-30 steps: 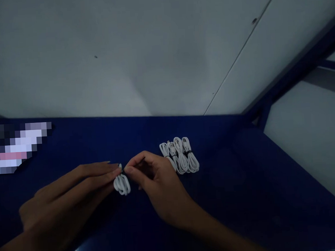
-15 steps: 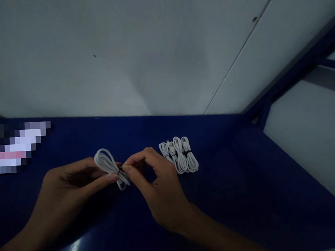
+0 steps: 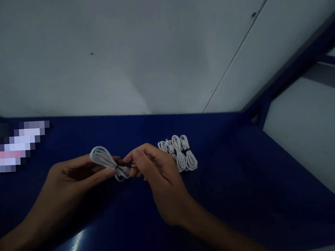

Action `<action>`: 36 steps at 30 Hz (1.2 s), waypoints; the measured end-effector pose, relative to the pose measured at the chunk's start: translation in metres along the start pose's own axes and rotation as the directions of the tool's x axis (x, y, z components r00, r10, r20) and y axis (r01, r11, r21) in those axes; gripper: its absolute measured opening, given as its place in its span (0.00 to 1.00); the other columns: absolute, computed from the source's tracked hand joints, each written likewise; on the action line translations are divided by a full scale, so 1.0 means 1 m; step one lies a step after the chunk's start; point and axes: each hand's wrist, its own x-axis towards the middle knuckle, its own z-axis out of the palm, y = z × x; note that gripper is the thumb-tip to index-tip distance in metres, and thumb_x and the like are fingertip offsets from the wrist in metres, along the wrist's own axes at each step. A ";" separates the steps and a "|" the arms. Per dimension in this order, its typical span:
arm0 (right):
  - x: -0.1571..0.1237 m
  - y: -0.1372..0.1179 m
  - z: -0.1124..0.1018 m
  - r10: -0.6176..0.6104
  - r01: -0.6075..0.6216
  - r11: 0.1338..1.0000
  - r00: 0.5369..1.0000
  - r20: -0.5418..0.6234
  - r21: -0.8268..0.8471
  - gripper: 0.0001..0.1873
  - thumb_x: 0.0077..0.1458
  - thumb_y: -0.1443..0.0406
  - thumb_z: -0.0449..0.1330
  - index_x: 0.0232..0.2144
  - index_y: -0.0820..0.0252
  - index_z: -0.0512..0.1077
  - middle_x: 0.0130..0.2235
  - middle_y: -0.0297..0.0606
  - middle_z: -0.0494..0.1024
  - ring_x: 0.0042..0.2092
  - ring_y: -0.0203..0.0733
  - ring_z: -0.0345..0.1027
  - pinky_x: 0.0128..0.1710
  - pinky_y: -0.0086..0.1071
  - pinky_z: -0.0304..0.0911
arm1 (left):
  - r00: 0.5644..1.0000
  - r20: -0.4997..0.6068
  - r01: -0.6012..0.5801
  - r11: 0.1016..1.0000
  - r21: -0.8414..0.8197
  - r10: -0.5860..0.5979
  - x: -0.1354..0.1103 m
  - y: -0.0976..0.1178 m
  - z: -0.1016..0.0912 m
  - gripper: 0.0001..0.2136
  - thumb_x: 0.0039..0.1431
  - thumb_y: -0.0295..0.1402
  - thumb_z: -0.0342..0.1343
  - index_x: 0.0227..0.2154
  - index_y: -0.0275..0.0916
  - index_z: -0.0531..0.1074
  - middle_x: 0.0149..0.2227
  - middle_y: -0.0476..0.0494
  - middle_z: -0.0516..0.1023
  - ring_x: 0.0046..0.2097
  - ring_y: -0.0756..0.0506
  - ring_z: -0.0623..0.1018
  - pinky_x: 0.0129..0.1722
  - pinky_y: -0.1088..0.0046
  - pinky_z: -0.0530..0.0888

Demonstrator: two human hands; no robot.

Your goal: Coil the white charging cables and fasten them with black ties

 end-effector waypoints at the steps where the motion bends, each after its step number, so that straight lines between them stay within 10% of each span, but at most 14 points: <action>1: 0.000 0.001 0.000 0.030 -0.030 0.999 0.999 0.013 0.014 0.25 0.78 0.49 0.52 0.42 0.55 0.83 0.35 0.36 0.81 0.37 0.39 0.73 0.38 0.33 0.67 | 1.000 -0.011 -0.006 1.000 0.014 0.006 0.000 0.000 0.000 0.12 0.58 0.39 0.77 0.44 0.47 0.89 0.39 0.46 0.92 0.42 0.40 0.90 0.44 0.72 0.83; 8: 0.007 0.008 -0.003 0.324 -0.352 0.922 0.930 0.174 0.161 0.25 0.74 0.48 0.58 0.33 0.59 0.80 0.28 0.33 0.75 0.28 0.35 0.67 0.29 0.29 0.63 | 0.996 -0.001 -0.088 0.993 0.082 0.088 -0.002 0.005 0.003 0.07 0.60 0.39 0.75 0.40 0.49 0.90 0.44 0.47 0.92 0.46 0.40 0.90 0.49 0.70 0.84; 19: 0.007 0.004 -0.006 0.433 -0.527 0.800 0.838 0.331 0.288 0.14 0.68 0.55 0.68 0.35 0.59 0.79 0.28 0.29 0.74 0.24 0.29 0.62 0.23 0.24 0.59 | 0.935 -0.008 -0.330 0.880 0.343 0.354 -0.008 0.006 0.001 0.09 0.64 0.36 0.72 0.45 0.59 0.89 0.47 0.54 0.91 0.47 0.43 0.88 0.54 0.68 0.82; 36: 0.000 -0.002 0.002 0.135 -0.113 0.976 0.985 0.109 -0.186 0.09 0.73 0.60 0.62 0.39 0.54 0.79 0.33 0.30 0.75 0.31 0.35 0.65 0.29 0.31 0.62 | 0.995 0.033 -0.099 0.986 0.137 0.095 -0.001 0.003 0.002 0.11 0.66 0.37 0.70 0.50 0.51 0.88 0.47 0.47 0.91 0.49 0.40 0.88 0.50 0.68 0.81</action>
